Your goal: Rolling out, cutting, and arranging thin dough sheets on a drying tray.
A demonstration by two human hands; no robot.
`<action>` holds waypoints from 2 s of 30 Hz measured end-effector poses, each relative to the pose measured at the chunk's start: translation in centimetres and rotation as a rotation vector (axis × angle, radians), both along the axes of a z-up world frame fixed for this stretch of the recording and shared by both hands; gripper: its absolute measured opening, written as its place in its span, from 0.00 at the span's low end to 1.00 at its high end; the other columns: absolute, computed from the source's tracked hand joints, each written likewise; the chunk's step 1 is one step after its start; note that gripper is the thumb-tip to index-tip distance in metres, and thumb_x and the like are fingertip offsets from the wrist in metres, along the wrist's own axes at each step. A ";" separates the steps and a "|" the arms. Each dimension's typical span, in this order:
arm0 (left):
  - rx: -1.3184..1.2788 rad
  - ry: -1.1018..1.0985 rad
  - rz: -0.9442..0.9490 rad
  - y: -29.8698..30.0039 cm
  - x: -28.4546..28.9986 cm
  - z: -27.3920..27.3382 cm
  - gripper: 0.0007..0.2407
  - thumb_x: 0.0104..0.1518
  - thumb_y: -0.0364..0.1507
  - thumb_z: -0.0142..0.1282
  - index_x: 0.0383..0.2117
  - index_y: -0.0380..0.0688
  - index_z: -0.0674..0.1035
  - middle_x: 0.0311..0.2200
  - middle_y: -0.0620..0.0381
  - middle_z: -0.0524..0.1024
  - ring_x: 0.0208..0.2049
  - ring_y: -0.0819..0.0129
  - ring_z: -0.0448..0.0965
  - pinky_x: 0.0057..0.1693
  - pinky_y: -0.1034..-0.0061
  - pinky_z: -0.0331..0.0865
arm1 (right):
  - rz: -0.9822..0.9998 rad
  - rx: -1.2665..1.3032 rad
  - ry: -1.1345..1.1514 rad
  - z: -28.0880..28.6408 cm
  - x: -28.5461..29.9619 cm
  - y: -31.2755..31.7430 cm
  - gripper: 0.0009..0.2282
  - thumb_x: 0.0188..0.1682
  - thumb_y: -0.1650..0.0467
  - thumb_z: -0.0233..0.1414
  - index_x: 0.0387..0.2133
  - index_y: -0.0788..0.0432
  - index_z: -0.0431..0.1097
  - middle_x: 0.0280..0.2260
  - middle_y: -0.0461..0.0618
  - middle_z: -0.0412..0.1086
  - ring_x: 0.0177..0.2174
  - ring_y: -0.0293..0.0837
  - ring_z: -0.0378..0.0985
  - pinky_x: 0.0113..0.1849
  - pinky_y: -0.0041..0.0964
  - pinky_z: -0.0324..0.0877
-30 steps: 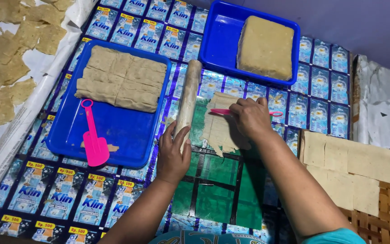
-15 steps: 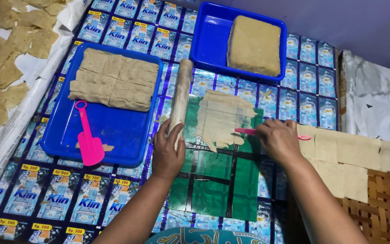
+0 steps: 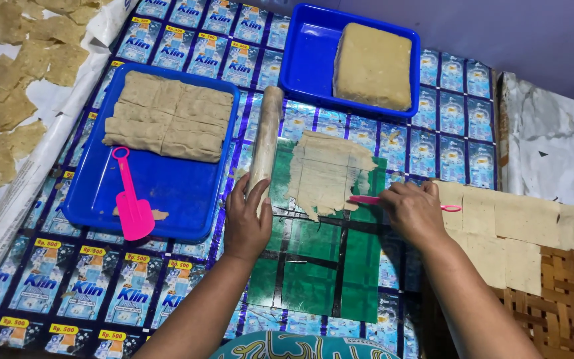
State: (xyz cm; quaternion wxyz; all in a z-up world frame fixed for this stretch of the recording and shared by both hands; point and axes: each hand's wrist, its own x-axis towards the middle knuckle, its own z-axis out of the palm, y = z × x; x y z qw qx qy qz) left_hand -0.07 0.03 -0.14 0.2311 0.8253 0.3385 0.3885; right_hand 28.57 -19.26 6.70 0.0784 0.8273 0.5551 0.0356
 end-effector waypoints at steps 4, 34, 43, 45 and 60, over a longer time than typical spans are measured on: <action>-0.004 0.005 0.003 0.0 0.0 -0.4 0.16 0.60 0.30 0.51 0.55 0.58 0.77 0.56 0.42 0.69 0.53 0.42 0.74 0.57 0.55 0.70 | 0.050 0.065 -0.001 -1.0 0.1 0.6 0.04 0.47 0.62 0.51 0.23 0.36 0.68 0.27 0.29 0.67 0.36 0.36 0.73 0.48 0.41 0.60; -0.020 -0.002 0.000 0.1 -0.2 -0.2 0.17 0.60 0.30 0.51 0.56 0.61 0.76 0.57 0.42 0.68 0.54 0.43 0.74 0.57 0.55 0.70 | 0.178 0.120 0.194 -1.7 -6.9 8.4 0.06 0.42 0.58 0.57 0.30 0.39 0.71 0.31 0.35 0.70 0.38 0.41 0.75 0.44 0.44 0.64; -0.011 -0.024 -0.001 -0.1 0.0 0.5 0.17 0.59 0.29 0.52 0.56 0.59 0.76 0.56 0.42 0.69 0.53 0.43 0.75 0.56 0.55 0.70 | -0.413 0.018 0.235 2.4 -10.7 -1.0 0.21 0.54 0.71 0.44 0.58 0.36 0.67 0.45 0.49 0.63 0.46 0.58 0.78 0.41 0.53 0.80; -0.122 0.023 -0.012 -0.6 -0.1 1.3 0.18 0.57 0.24 0.54 0.56 0.49 0.76 0.61 0.40 0.64 0.56 0.46 0.69 0.59 0.57 0.68 | -0.449 -0.038 0.072 2.8 -12.4 -1.5 0.19 0.51 0.74 0.51 0.53 0.42 0.73 0.40 0.51 0.70 0.32 0.44 0.75 0.28 0.40 0.79; 0.012 -0.014 0.019 0.1 0.2 -0.6 0.16 0.60 0.30 0.52 0.55 0.59 0.77 0.56 0.44 0.69 0.52 0.45 0.75 0.56 0.56 0.71 | -0.405 0.016 -0.102 -4.9 -3.2 4.9 0.13 0.54 0.65 0.48 0.44 0.30 0.79 0.43 0.46 0.66 0.38 0.53 0.76 0.35 0.46 0.77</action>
